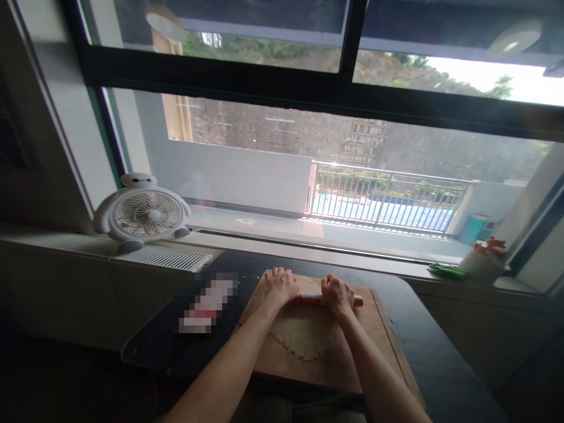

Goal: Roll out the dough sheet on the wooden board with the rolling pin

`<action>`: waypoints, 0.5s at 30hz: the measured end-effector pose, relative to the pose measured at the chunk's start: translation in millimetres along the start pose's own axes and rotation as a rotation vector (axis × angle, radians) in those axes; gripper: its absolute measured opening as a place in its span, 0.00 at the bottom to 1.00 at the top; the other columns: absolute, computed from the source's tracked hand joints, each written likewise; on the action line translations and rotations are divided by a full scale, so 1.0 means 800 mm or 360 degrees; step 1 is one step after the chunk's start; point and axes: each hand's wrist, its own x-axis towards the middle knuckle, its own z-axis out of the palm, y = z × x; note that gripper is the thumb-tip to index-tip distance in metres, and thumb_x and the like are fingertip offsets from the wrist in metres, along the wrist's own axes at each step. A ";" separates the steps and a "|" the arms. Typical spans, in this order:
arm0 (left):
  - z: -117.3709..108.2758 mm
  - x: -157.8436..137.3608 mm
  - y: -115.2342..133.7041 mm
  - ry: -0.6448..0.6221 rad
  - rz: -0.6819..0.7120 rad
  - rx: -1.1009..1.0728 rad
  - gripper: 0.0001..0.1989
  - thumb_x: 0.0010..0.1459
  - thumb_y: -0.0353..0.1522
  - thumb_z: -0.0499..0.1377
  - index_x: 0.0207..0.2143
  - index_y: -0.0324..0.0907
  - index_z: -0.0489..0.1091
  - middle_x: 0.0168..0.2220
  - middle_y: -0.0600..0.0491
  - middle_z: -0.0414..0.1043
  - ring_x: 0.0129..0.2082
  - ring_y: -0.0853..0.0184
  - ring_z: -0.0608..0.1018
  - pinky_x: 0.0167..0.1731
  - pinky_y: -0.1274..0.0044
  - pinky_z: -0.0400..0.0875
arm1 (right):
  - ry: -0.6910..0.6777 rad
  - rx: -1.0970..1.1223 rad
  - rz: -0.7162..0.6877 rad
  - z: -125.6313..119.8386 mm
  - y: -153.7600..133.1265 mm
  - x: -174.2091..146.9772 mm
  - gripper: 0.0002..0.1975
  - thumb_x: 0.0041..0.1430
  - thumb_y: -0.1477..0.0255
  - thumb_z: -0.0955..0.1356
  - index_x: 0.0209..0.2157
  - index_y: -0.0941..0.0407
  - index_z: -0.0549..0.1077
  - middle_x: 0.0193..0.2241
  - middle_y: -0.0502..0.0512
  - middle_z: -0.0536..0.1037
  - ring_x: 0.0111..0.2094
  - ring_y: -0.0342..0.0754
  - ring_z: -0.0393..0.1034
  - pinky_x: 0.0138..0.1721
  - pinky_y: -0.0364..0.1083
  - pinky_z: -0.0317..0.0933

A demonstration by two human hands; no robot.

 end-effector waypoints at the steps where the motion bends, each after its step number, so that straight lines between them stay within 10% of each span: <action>1: -0.001 -0.006 0.001 0.0019 0.0007 0.0006 0.19 0.55 0.41 0.45 0.37 0.40 0.70 0.42 0.44 0.69 0.47 0.57 0.67 0.47 0.63 0.54 | 0.0024 0.0000 0.0001 -0.001 0.000 -0.007 0.19 0.59 0.63 0.54 0.33 0.55 0.72 0.31 0.57 0.76 0.33 0.48 0.70 0.34 0.44 0.56; 15: 0.000 0.011 -0.002 0.0033 -0.0013 0.0034 0.18 0.52 0.41 0.48 0.36 0.41 0.70 0.41 0.45 0.70 0.44 0.57 0.68 0.44 0.65 0.58 | 0.0084 0.0028 -0.0050 0.005 -0.003 0.007 0.20 0.60 0.63 0.54 0.31 0.54 0.73 0.30 0.56 0.77 0.33 0.49 0.71 0.35 0.44 0.57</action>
